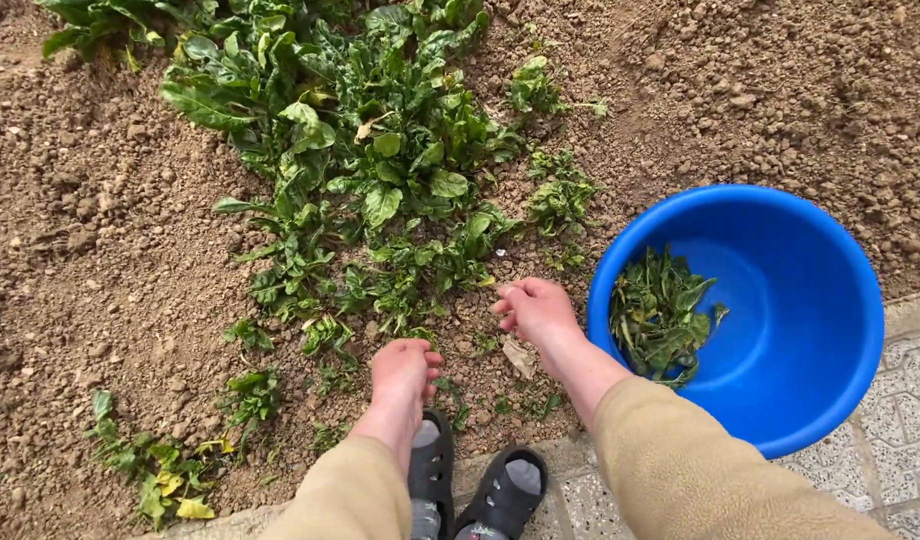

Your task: The person repeatedly pulls small weeds and unwanted leaves from a garden bed by hand and places them into a blue plastic basin. The person works along the edge of the bed, removing plants one at a time and depositing them into the basin.

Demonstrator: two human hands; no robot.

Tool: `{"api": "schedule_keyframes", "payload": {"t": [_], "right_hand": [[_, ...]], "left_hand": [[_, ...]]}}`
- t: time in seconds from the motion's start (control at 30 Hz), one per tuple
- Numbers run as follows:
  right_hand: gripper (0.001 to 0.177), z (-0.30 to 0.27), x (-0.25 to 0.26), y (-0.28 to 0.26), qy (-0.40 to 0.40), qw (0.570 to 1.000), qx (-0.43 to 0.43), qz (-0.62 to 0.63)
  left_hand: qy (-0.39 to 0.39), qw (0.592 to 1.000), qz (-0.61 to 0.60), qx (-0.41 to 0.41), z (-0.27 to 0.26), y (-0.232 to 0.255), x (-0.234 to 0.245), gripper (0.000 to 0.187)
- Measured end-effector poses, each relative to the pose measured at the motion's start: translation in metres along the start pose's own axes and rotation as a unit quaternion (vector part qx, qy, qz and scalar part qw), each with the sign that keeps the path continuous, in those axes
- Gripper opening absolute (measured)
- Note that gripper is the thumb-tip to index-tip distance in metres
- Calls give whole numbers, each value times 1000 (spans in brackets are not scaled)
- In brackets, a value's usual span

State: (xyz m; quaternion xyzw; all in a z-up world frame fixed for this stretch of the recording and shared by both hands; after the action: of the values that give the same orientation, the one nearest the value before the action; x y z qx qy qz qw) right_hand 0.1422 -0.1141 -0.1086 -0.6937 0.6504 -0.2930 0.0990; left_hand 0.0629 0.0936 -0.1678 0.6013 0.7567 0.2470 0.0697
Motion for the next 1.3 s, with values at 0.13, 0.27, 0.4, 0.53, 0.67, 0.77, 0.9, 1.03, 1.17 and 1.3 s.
{"api": "schedule_keyframes", "payload": {"t": [0.13,0.27,0.4,0.53,0.67,0.77,0.9,1.03,1.17,1.3], "right_hand": [[21,31,-19,17,-7,999,39,-19],[24,63,-49,45,-57,996,65,-12],[30,113,-88,79,-84,994,65,-26],[35,128,-118,66,-102,993,47,-31],[44,146,-142,58,-83,992,-65,-63],[49,177,-165,70,-97,990,-93,-50],[55,208,-182,86,-108,985,-134,-24],[52,220,-178,97,-81,984,-158,-23],[49,228,-170,106,-62,987,-118,-85],[43,262,-171,135,-64,979,-52,-189]], "left_hand": [[-1,999,19,-35,16,25,-7,26],[-21,969,222,-106,29,39,-8,27],[-66,862,445,-235,71,40,-20,39],[-106,774,555,-287,69,59,-30,49],[-92,662,652,-358,99,49,-31,52],[-71,656,662,-356,125,39,-18,50],[-79,708,599,-367,131,26,-1,45],[-78,743,558,-362,135,13,1,43],[-62,776,517,-356,137,12,3,42],[-62,810,467,-349,140,10,9,38]]}}
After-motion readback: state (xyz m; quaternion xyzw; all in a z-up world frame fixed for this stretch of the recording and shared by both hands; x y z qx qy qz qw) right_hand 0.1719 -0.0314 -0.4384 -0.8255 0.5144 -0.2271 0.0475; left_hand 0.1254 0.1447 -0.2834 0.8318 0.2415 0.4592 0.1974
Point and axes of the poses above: each hand's wrist, its own z-axis towards the middle knuckle, its own x-axis out of the back of the hand, y = z × x, the point moved 5 cm from there along z, towards the middle knuckle, and after that the axes turned 4 degrees about -x, right-handed, at the moved point
